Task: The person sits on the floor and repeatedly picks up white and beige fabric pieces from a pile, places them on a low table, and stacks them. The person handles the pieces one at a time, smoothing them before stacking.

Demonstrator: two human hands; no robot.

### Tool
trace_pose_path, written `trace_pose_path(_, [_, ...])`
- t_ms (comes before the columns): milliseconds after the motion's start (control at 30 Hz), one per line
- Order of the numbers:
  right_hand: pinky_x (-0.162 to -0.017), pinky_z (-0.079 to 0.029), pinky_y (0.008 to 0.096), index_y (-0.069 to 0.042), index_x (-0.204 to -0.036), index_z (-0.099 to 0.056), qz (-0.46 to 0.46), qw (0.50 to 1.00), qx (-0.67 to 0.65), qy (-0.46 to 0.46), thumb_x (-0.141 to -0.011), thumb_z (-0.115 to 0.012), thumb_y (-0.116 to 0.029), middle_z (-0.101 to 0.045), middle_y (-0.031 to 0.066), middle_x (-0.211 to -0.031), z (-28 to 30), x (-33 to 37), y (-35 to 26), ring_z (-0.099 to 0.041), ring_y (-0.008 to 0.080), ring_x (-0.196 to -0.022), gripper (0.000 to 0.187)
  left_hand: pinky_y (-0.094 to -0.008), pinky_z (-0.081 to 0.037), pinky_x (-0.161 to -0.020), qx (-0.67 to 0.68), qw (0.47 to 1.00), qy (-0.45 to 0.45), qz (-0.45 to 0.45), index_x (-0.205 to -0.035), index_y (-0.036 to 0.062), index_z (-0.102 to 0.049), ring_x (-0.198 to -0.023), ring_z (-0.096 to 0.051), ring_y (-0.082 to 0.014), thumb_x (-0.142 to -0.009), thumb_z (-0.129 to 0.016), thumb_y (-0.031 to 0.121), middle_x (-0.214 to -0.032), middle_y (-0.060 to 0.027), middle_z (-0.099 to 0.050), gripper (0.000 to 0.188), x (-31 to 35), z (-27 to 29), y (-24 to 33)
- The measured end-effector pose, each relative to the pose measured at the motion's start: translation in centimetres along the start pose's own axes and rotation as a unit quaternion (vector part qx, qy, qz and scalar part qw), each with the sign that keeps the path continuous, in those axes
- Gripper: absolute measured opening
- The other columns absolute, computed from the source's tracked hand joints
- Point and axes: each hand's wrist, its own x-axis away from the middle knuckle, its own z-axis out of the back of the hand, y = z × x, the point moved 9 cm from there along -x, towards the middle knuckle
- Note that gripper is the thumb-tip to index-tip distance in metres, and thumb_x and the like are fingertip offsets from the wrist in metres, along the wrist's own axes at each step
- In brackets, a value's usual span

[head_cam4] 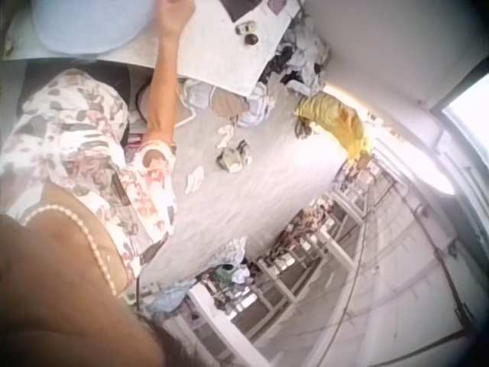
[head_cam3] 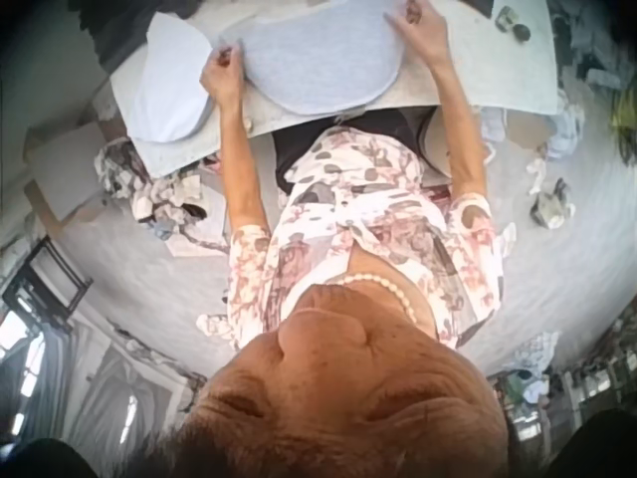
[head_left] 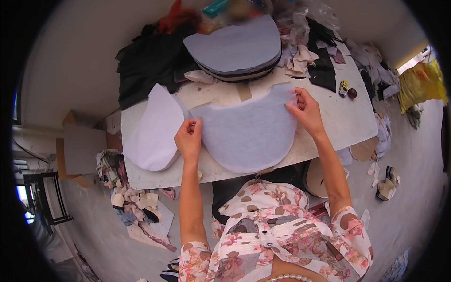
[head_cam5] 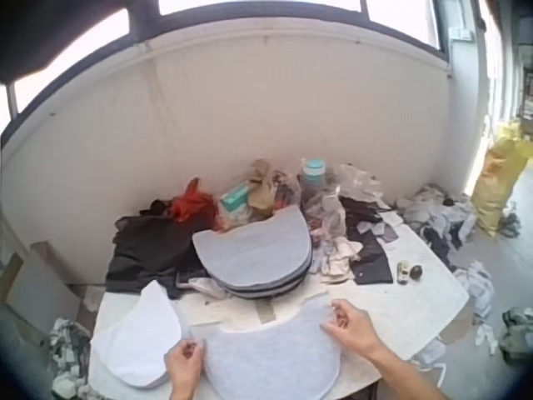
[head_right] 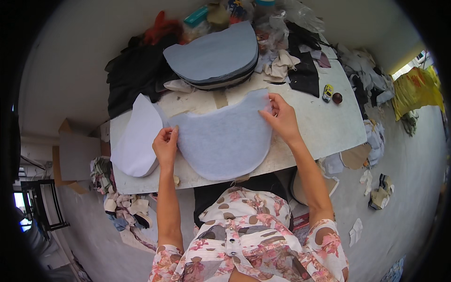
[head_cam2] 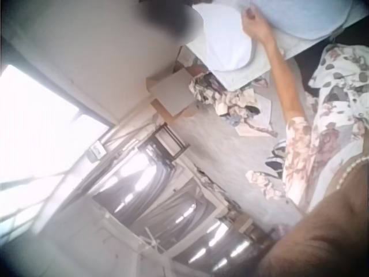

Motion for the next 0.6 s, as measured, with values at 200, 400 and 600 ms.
trace_pose_path(200, [-0.057, -0.046, 0.0252, -0.003, -0.121, -0.055, 0.020, 0.987, 0.152, 0.037, -0.074, -0.071, -0.007, -0.059, 0.0035, -0.076, -0.1, 0.3, 0.3, -0.056, 0.0111, -0.058, 0.050, -0.0233, -0.038, -0.048, -0.043, 0.999, 0.012, -0.018, -0.083, 0.0013, -0.067, -0.050, -0.047, -0.0058, -0.085, -0.070, 0.019, -0.056, 0.0001, -0.057, 0.018, 0.0, 0.1, 0.6])
trace_pose_path(400, [-0.062, -0.049, 0.0302, -0.006, -0.126, -0.052, 0.003, 0.970, 0.239, 0.050, -0.074, -0.073, -0.015, -0.061, 0.0043, -0.082, -0.1, 0.5, -0.5, -0.059, 0.0173, -0.066, 0.056, -0.0264, -0.041, -0.050, -0.048, 0.999, -0.009, -0.020, -0.090, 0.0023, -0.066, -0.048, -0.051, -0.0094, -0.084, -0.070, 0.021, -0.056, -0.0008, -0.058, 0.020, 0.0, 0.0, 0.6])
trace_pose_path(600, [-0.102, -0.032, 0.0480, -0.012, -0.139, -0.043, 0.199, 0.883, 0.418, 0.072, -0.083, -0.064, -0.041, -0.040, 0.0157, -0.137, -1.7, 2.3, -7.0, -0.036, 0.0331, -0.128, 0.066, -0.0424, -0.045, -0.090, -0.190, 0.970, 0.030, -0.151, -0.129, 0.0063, -0.052, -0.108, -0.058, -0.0306, -0.089, -0.062, 0.032, -0.117, -0.0174, -0.060, 0.049, 2.5, 1.8, 7.1])
